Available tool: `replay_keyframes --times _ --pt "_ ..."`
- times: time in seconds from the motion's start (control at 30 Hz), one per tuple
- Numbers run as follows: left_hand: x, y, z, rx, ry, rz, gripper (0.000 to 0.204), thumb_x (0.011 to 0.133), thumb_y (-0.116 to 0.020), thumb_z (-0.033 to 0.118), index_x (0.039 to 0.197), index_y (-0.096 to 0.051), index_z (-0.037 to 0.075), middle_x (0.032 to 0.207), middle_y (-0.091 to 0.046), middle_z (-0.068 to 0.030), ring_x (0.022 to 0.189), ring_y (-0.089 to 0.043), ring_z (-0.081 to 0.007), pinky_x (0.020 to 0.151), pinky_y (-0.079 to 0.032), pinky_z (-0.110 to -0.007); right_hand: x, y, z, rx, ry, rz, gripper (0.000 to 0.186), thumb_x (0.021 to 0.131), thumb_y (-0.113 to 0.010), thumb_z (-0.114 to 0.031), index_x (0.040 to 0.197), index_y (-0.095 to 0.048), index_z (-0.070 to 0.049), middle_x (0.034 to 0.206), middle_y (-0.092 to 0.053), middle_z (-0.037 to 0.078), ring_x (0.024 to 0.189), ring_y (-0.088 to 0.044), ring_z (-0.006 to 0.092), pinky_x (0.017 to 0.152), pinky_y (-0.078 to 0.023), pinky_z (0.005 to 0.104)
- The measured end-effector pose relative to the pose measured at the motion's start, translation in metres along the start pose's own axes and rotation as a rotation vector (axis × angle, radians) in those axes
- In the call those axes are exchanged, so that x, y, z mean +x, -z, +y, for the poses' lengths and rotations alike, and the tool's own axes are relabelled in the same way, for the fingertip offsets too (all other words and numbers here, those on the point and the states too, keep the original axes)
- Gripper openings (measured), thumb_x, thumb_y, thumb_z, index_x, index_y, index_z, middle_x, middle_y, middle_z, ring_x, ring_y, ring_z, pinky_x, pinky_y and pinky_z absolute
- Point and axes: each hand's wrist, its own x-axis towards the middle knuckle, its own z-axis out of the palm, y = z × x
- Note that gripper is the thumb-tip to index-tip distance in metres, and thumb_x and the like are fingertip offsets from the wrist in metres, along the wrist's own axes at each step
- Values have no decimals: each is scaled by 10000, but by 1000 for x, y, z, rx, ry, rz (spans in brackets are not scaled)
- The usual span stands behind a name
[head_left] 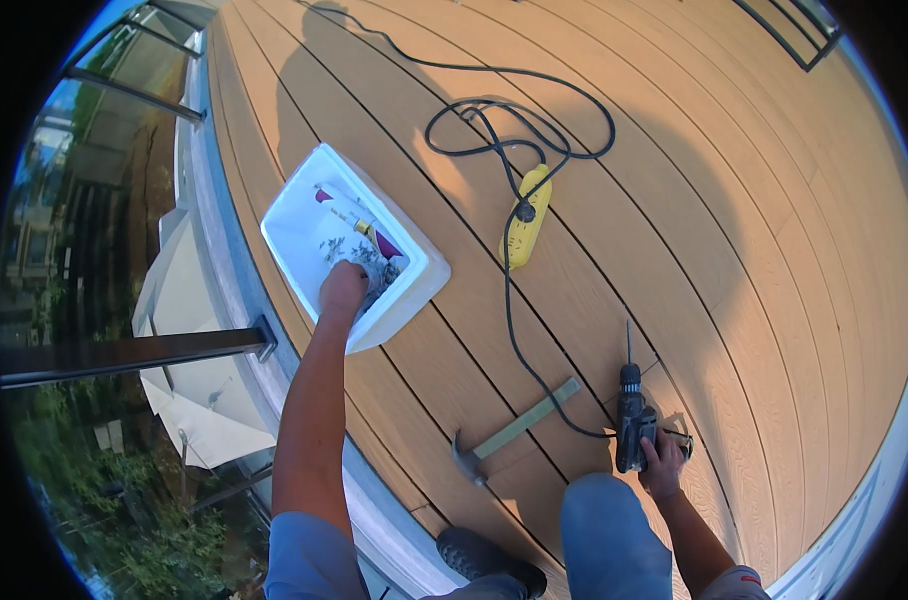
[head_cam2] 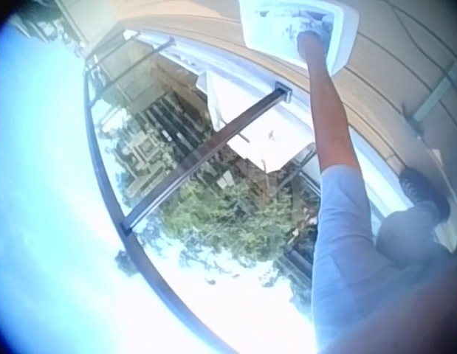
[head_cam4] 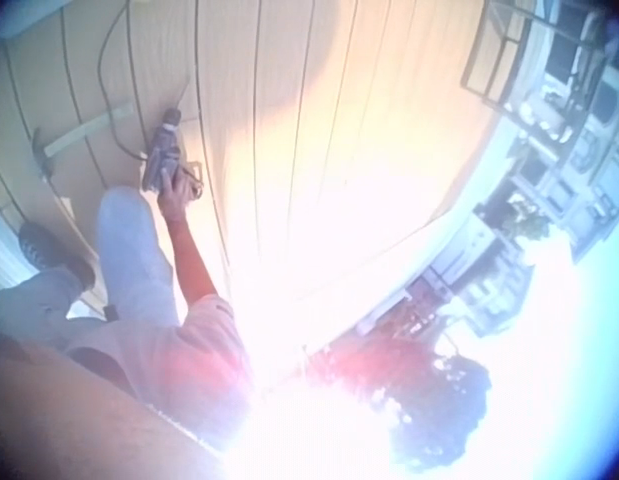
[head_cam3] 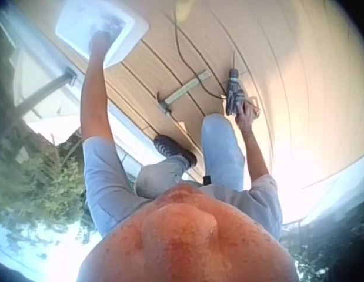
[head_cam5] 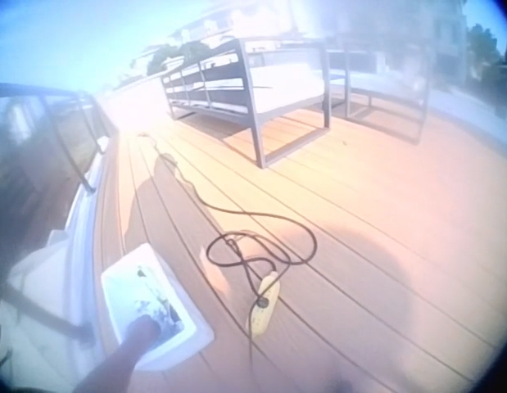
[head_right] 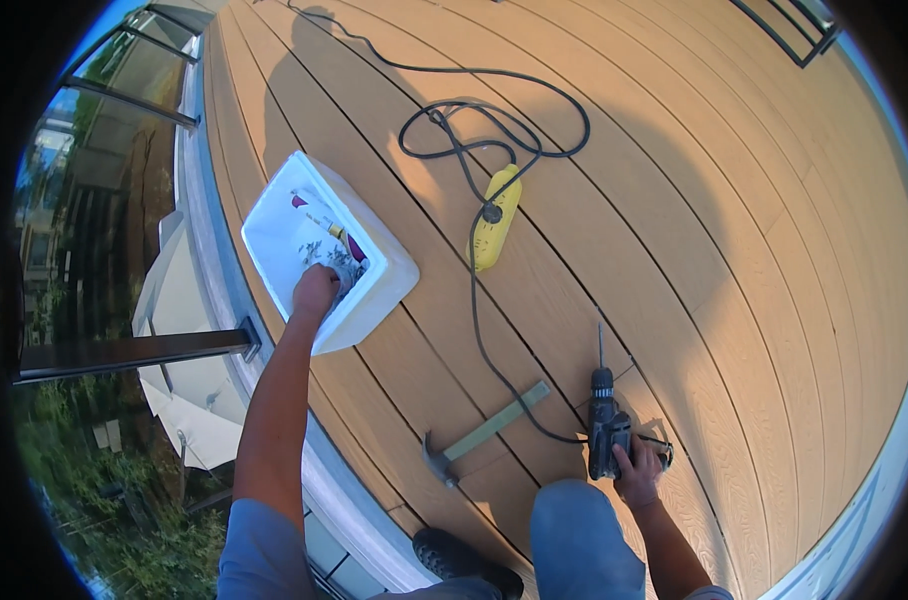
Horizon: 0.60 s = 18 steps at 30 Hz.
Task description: The person positions spacers into a gap between deck boards, then uses a power drill to drive screws into the boards by hand.
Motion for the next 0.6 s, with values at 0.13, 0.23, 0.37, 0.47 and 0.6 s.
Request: replay_keyframes --times 0.13,0.23,0.37,0.47,0.6 --pt "-3 -1 1 55 -9 9 207 826 -669 195 948 -778 68 1055 -716 -185 984 -690 -378 879 -563 -465 2 0 3 24 -1 -30 806 691 -715 -50 1446 -468 -189 1351 -535 264 1109 -596 437 873 -469 526" --pt "-7 4 12 46 -43 18 205 844 -653 195 948 -767 60 1063 -705 -187 985 -686 -379 880 -558 -473 -2 -3 8 18 -5 -19 836 680 -733 -56 1458 -457 -188 1352 -533 267 1120 -591 443 878 -468 529" --pt "-13 2 16 -9 -73 135 209 886 -615 204 958 -745 58 1073 -687 -175 1001 -676 -382 878 -548 -489 -7 -2 7 -7 7 -13 858 687 -742 -68 1478 -435 -194 1351 -533 270 1115 -592 449 869 -473 534" --pt "-10 1 17 -24 -14 142 216 912 -586 205 949 -742 59 1059 -687 -188 998 -672 -390 871 -544 -495 -6 -4 7 -11 8 -2 855 697 -742 -75 1483 -429 -195 1346 -535 270 1114 -593 451 867 -474 537" --pt "0 -14 2 -165 -140 178 205 896 -608 202 940 -744 55 1006 -685 -214 984 -664 -396 865 -536 -483 1 -4 0 -18 11 29 835 699 -745 -81 1469 -440 -182 1342 -537 270 1116 -591 456 875 -473 541"
